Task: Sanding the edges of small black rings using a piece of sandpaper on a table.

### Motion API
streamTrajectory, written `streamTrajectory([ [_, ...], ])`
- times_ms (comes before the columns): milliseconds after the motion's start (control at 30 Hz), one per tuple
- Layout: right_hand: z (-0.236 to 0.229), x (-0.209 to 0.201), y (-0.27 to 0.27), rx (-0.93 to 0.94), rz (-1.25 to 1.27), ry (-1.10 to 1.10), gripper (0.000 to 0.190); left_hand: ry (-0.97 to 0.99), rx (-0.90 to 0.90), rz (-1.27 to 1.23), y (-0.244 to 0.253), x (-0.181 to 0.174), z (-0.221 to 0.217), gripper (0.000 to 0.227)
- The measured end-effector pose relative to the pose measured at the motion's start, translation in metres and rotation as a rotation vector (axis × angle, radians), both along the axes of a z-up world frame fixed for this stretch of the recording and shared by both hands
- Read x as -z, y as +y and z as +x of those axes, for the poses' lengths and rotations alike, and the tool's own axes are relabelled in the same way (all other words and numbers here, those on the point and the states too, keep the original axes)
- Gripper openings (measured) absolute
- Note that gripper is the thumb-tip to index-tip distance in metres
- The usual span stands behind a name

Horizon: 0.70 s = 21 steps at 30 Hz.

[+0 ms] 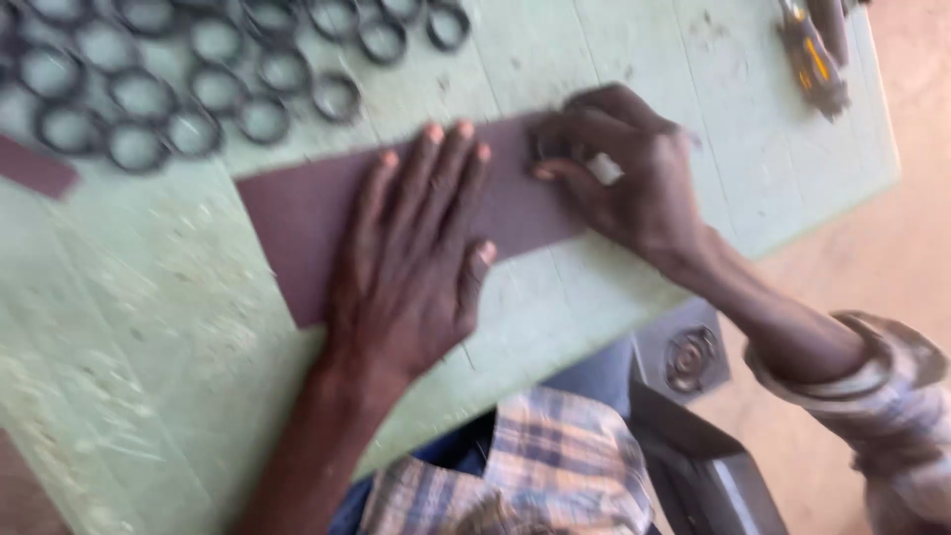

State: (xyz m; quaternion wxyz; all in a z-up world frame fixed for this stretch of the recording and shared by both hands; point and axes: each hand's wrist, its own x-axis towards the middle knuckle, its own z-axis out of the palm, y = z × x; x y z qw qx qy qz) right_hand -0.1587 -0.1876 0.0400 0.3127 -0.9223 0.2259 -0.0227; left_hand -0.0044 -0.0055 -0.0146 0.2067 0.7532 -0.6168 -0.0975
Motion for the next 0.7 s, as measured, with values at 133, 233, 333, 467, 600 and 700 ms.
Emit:
streamTrajectory([
  [133, 0.012, 0.012, -0.01, -0.425, -0.303, -0.272, 0.025, -0.022, -0.035, -0.021, -0.006, -0.002, 0.005, 0.066],
  [233, -0.008, 0.016, -0.007, -0.111, 0.157, -0.068, 0.03, -0.02, -0.028, -0.009, 0.003, -0.002, -0.006, 0.066],
  [333, 0.007, 0.018, -0.015, -0.342, -0.287, -0.24, 0.027, 0.015, -0.032, -0.049, -0.006, -0.007, 0.007, 0.066],
  [467, -0.007, 0.009, -0.001, -0.332, -0.169, -0.203, 0.017, 0.062, -0.043, -0.019, 0.007, -0.009, -0.013, 0.065],
  [600, -0.01, 0.01, -0.004, -0.354, -0.073, -0.223, 0.017, 0.005, -0.024, -0.033, -0.002, 0.002, 0.0, 0.065],
  [700, -0.008, 0.028, -0.02, -0.038, -0.088, 0.053, 0.022, 0.033, -0.049, -0.049, 0.001, -0.007, -0.004, 0.063],
])
